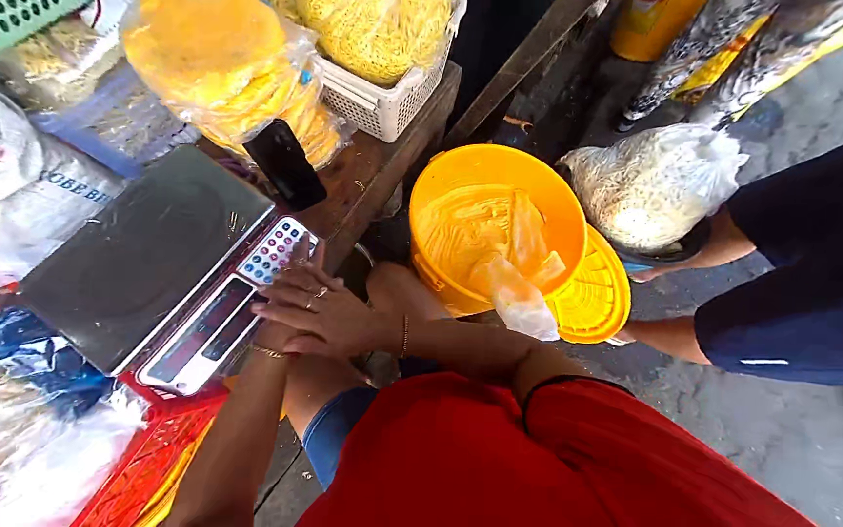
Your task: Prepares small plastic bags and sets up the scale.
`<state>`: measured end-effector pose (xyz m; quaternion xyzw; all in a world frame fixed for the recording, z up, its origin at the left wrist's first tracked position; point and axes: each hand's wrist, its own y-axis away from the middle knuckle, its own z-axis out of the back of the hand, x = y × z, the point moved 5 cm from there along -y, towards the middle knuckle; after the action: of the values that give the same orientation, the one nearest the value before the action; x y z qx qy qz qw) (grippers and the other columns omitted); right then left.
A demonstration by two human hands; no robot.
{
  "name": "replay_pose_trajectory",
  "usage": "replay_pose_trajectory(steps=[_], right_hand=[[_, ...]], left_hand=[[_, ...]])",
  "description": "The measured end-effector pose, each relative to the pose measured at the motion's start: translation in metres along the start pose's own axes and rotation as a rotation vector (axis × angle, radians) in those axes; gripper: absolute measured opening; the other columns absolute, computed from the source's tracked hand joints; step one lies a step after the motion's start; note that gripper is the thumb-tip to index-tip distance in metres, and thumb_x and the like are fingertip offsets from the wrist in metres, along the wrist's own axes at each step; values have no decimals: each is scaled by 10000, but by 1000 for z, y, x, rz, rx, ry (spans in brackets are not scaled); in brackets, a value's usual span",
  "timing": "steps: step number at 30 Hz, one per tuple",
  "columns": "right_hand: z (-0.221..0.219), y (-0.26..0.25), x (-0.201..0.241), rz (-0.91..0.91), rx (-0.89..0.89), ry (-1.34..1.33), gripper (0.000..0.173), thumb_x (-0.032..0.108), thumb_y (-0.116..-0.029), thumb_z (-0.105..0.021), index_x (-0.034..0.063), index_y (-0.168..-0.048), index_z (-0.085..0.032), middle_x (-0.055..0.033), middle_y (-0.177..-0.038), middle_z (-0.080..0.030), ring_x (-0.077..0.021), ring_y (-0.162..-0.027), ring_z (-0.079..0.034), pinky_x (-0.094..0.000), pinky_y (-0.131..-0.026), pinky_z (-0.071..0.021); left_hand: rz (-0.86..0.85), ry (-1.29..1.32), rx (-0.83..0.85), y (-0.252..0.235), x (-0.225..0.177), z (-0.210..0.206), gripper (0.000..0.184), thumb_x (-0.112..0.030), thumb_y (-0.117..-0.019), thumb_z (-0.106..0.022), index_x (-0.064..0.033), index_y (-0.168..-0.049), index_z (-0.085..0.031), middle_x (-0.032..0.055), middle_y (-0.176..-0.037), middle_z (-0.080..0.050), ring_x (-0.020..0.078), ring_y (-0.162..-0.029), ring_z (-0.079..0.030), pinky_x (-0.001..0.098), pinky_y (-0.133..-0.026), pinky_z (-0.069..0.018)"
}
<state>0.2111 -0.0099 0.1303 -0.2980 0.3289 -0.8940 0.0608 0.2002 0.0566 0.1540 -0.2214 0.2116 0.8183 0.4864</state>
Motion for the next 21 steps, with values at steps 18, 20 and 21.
replay_pose_trajectory(steps=[18,20,21], right_hand=[[98,128,5,-139,-285,-109,603,493,-1094,-326,42,-1395,-592,-146,-1510,-519,-290,-1500,-354,-523,-1252,-242],[93,125,9,-134,-286,-127,560,458,-1098,-340,46,-1351,-623,-145,-1489,-539,-297,-1496,-360,-544,-1256,-205],[91,122,10,-131,-283,-137,524,431,-1098,-361,48,-1318,-643,-140,-1470,-556,-294,-1487,-373,-545,-1258,-196]], left_hand=[[-490,-333,51,34,-84,-74,651,-272,-969,-589,-21,-1548,-428,172,-1657,-311,382,-1538,-259,653,-1159,-272],[-529,-356,1,40,-77,-77,656,-270,-952,-615,11,-1521,-451,199,-1644,-324,398,-1537,-256,669,-1163,-237],[-537,-368,-14,42,-74,-78,645,-279,-951,-617,12,-1508,-470,203,-1638,-334,399,-1534,-263,667,-1168,-226]])
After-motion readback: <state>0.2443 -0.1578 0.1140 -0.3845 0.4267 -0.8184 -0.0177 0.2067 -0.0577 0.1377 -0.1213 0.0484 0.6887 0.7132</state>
